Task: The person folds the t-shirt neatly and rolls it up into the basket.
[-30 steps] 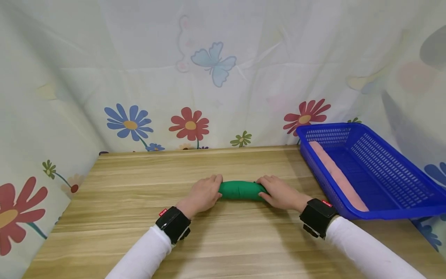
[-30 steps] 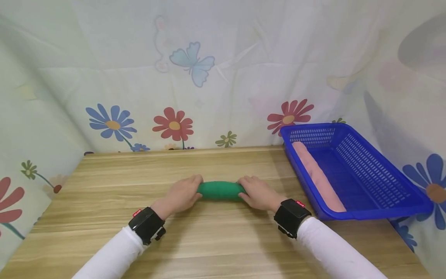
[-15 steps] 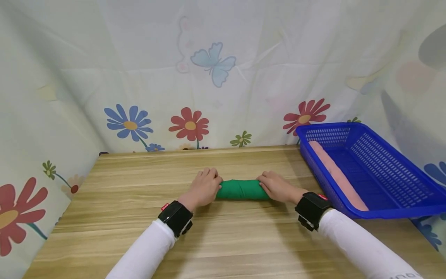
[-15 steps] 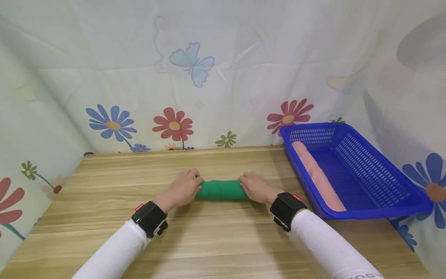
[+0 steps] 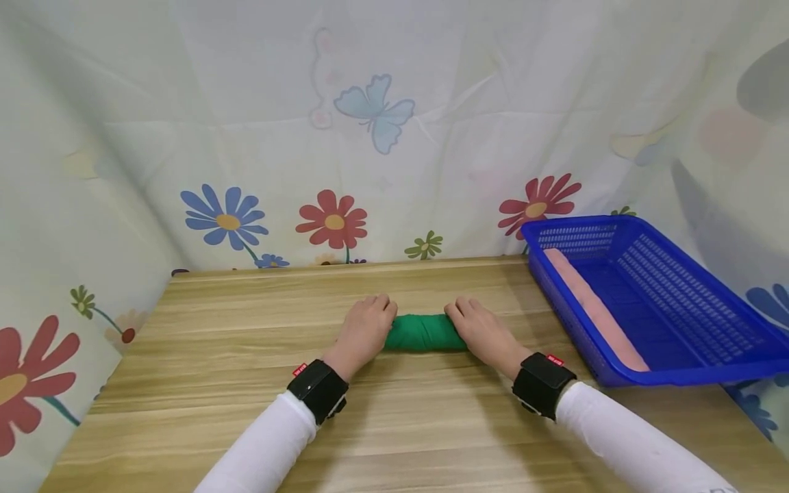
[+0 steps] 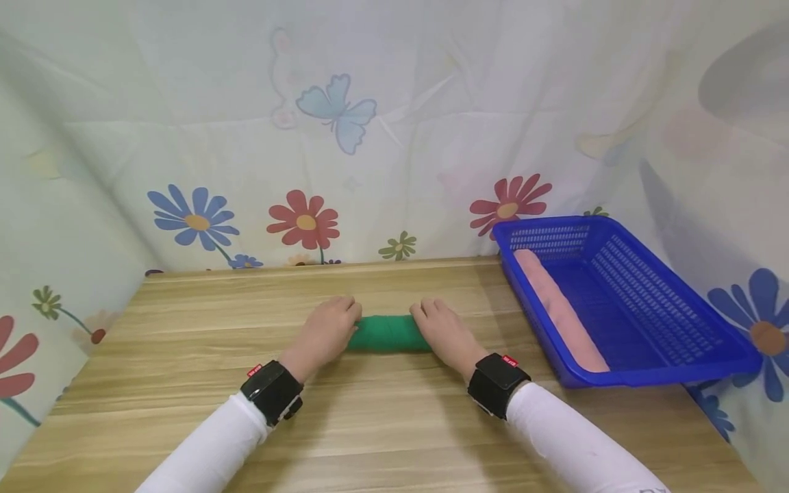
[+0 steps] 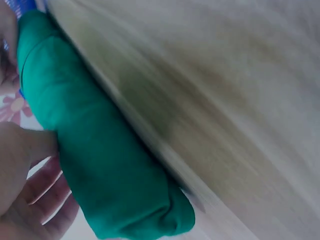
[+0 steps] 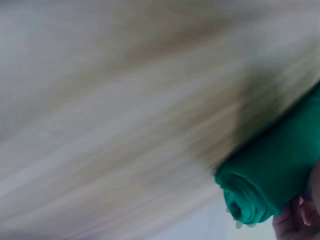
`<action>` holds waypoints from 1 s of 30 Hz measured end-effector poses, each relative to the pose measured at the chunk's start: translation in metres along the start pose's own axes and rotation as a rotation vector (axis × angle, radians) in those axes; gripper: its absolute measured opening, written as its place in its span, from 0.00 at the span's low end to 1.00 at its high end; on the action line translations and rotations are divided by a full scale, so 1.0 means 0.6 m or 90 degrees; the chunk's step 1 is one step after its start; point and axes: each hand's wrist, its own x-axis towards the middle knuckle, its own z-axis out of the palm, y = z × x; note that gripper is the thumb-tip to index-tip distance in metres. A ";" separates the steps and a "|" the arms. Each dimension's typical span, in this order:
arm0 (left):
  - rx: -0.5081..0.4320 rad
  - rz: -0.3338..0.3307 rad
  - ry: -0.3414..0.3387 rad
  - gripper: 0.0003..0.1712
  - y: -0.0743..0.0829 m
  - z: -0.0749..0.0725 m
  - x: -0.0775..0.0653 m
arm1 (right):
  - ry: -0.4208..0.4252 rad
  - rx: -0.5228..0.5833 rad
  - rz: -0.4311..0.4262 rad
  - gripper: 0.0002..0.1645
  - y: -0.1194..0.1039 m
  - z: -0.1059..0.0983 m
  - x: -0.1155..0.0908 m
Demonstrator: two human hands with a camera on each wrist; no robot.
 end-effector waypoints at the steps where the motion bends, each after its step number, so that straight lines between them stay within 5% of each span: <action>1: 0.009 0.003 0.017 0.03 0.001 0.002 -0.001 | -0.002 -0.005 0.002 0.13 -0.001 -0.001 -0.001; 4: 0.019 0.006 0.037 0.06 0.000 0.005 -0.003 | -0.034 -0.018 0.012 0.13 -0.003 0.000 -0.006; 11: -0.012 -0.005 -0.004 0.09 -0.007 0.009 -0.008 | -0.054 -0.037 0.019 0.31 -0.004 0.007 -0.010; 20: -0.086 -0.028 -0.129 0.27 -0.014 0.011 -0.016 | -0.073 0.000 0.054 0.32 0.000 0.015 -0.003; 30: -0.104 0.001 -0.153 0.27 -0.017 0.002 -0.027 | -0.107 0.014 0.031 0.32 -0.011 0.000 -0.018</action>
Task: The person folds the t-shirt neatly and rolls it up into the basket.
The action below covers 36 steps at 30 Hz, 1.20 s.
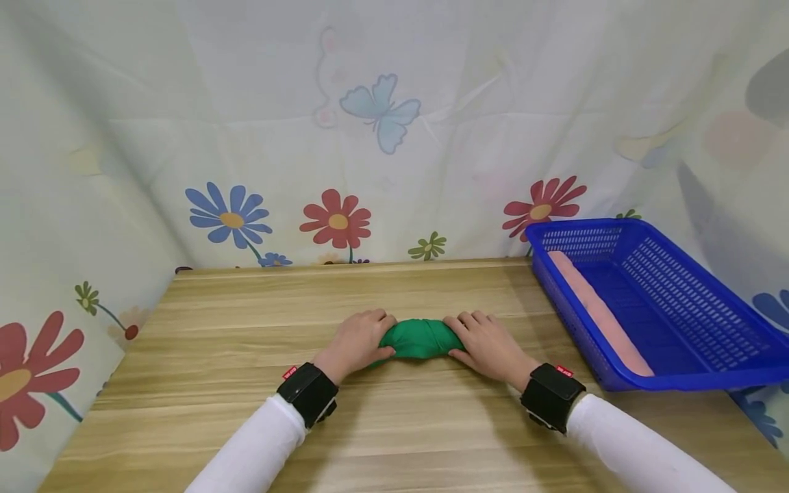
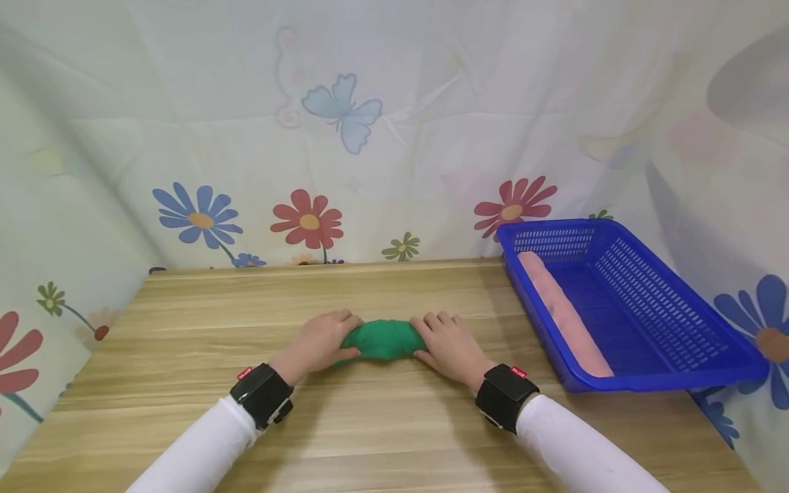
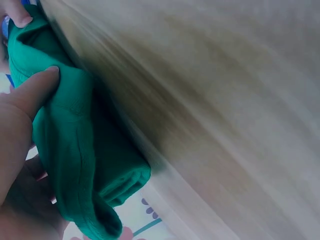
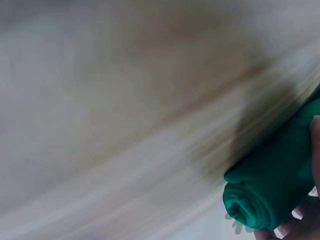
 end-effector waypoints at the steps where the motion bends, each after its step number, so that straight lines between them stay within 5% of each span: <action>1: -0.001 0.003 0.002 0.27 0.001 0.000 -0.001 | -0.002 0.000 0.001 0.33 -0.001 0.000 -0.002; 12: 0.028 0.000 -0.002 0.29 0.008 0.001 -0.002 | -0.016 0.025 0.047 0.38 -0.018 0.009 0.009; 36: 0.006 0.001 -0.053 0.35 -0.016 0.009 0.014 | -0.027 0.057 -0.014 0.42 -0.005 0.026 0.037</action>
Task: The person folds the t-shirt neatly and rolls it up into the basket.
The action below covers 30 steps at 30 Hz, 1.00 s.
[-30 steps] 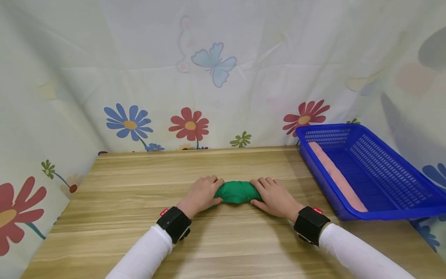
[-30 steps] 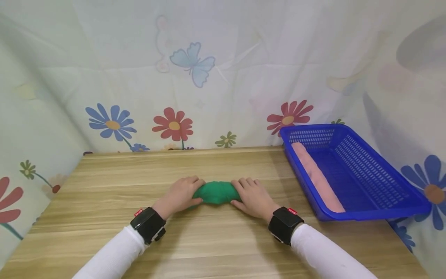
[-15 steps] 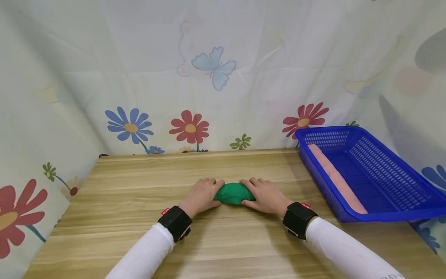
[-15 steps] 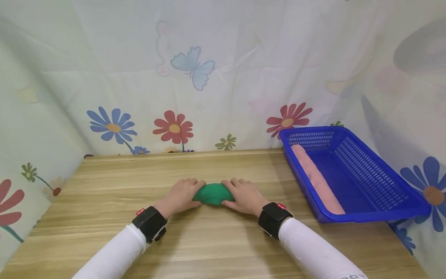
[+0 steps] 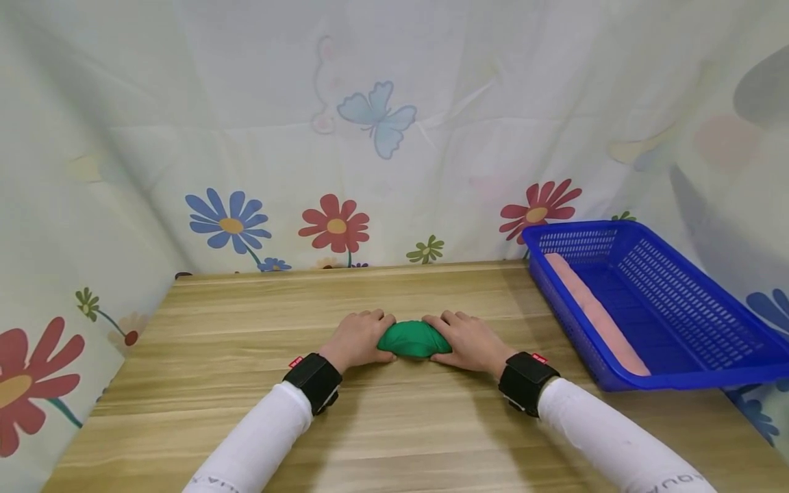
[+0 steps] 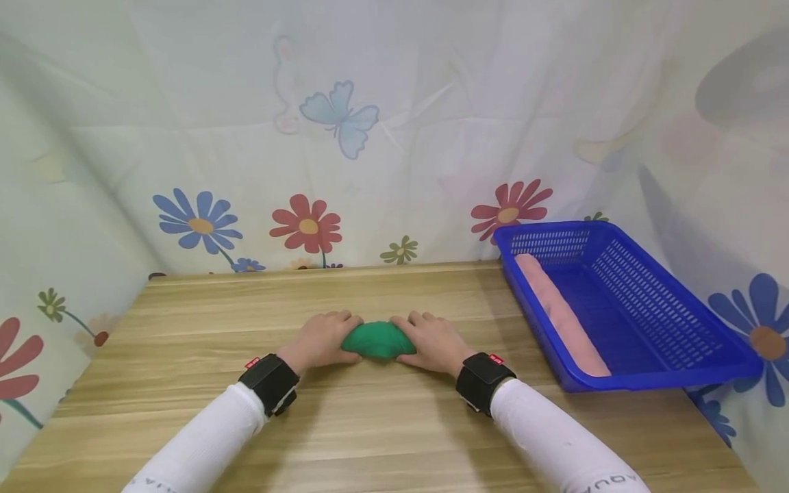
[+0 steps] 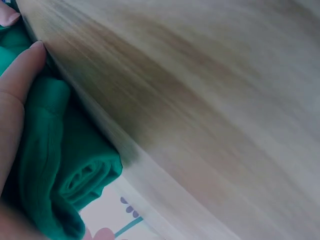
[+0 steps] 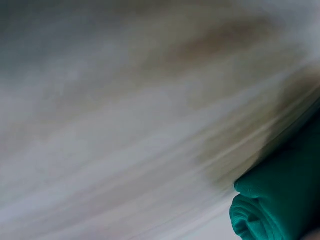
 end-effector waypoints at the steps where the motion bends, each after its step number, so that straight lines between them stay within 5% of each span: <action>1: -0.001 0.000 0.001 0.34 0.000 0.001 0.001 | 0.001 -0.001 0.000 0.42 0.000 -0.001 0.000; 16: -0.003 0.000 -0.007 0.33 -0.003 0.003 0.005 | -0.022 0.006 0.006 0.39 -0.010 -0.020 0.002; 30: -0.006 -0.003 -0.009 0.33 0.004 -0.059 0.021 | -0.029 0.040 0.036 0.40 0.000 -0.070 0.012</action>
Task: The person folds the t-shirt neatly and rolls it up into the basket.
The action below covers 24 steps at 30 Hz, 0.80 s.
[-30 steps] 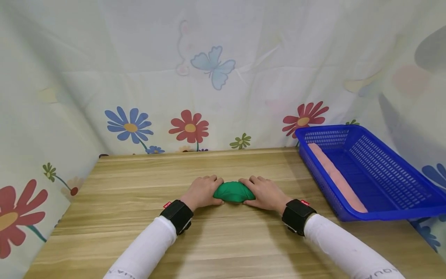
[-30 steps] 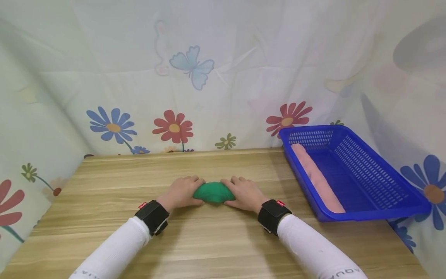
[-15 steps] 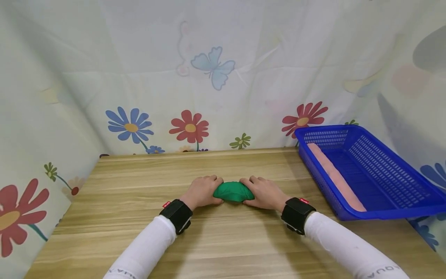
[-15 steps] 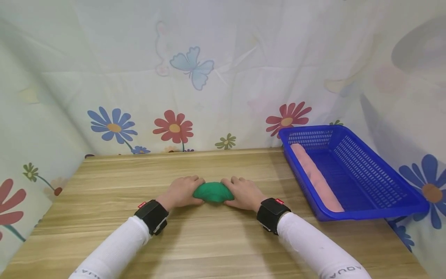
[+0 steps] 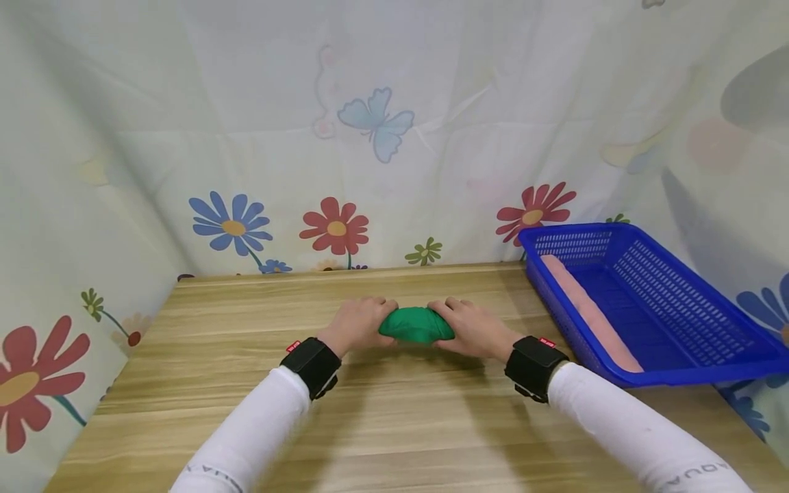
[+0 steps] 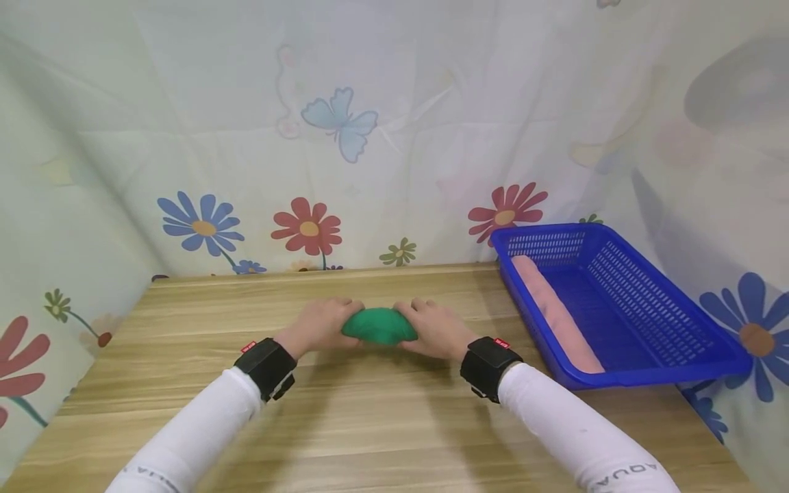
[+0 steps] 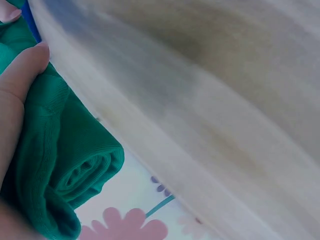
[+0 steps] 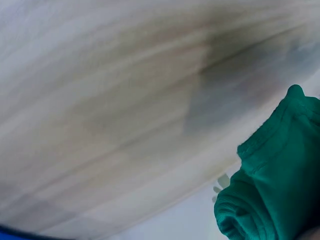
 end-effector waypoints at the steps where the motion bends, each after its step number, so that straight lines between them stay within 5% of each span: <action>1: -0.002 0.003 0.000 0.33 0.001 -0.004 0.002 | -0.001 0.005 0.002 0.40 0.001 -0.004 -0.001; 24: 0.048 0.070 0.047 0.33 0.037 -0.092 0.068 | 0.042 -0.076 0.020 0.40 0.042 -0.115 -0.031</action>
